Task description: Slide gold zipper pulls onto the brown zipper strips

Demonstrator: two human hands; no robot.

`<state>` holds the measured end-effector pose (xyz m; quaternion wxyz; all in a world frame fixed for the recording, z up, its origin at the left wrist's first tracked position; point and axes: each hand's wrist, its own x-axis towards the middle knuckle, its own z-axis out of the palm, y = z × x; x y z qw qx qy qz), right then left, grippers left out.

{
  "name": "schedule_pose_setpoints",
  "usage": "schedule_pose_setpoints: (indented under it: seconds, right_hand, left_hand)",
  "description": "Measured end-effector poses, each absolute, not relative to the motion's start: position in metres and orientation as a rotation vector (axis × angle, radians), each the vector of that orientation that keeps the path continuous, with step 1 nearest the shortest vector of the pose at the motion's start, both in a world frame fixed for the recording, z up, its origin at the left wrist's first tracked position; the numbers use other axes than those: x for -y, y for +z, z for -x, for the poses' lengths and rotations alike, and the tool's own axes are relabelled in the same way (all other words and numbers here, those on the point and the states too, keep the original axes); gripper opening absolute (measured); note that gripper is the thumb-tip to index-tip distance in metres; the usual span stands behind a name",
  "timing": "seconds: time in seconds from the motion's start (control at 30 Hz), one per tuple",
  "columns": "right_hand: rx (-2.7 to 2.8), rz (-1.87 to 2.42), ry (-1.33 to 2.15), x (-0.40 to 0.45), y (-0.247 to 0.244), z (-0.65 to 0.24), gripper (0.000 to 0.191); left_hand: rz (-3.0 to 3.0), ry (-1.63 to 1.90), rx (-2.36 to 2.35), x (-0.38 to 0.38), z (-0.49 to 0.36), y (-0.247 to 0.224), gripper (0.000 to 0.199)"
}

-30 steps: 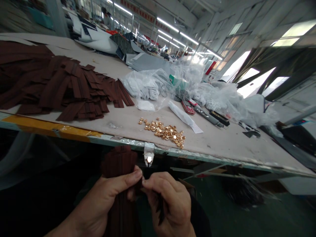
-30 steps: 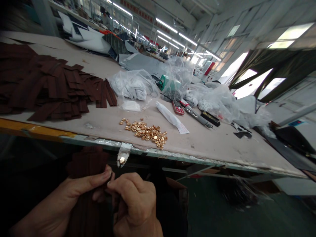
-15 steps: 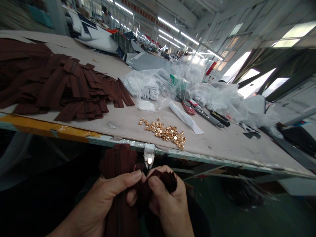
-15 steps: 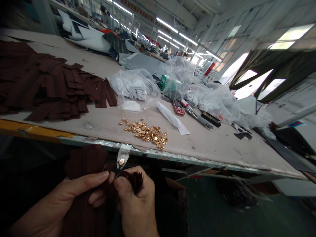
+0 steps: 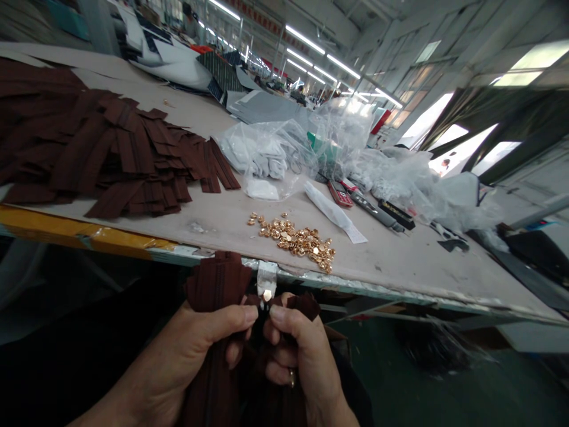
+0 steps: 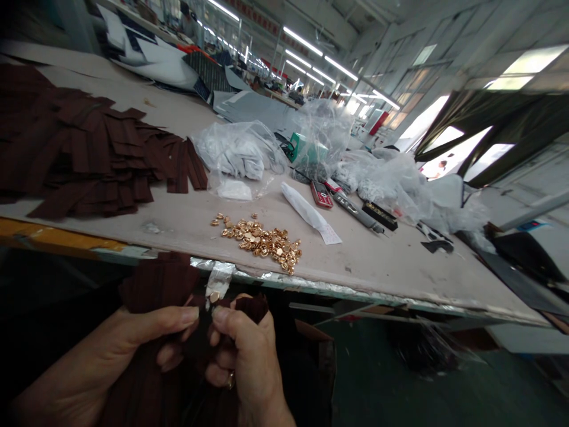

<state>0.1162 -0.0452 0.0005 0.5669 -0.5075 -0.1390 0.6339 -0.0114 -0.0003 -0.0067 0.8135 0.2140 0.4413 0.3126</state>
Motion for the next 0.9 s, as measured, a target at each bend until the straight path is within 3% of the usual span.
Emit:
schedule_pose_setpoints:
  seconds: [0.13, 0.57, 0.9]
  right_hand:
    - [0.357, 1.175, 1.509, 0.0428, 0.0004, -0.1168, 0.027]
    - [0.372, 1.165, 1.512, 0.0398, -0.0004, -0.1167, 0.027]
    - [0.384, 1.122, 1.502, 0.0404, -0.0020, -0.1168, 0.023]
  left_hand:
    - [-0.549, 0.587, -0.855, -0.0026, 0.0109, -0.0114, 0.033]
    - [-0.622, 0.648, -0.887, -0.0061, 0.0080, -0.0074, 0.016]
    - [-0.759, 0.671, -0.975, -0.0083, 0.0081, -0.0033, 0.014]
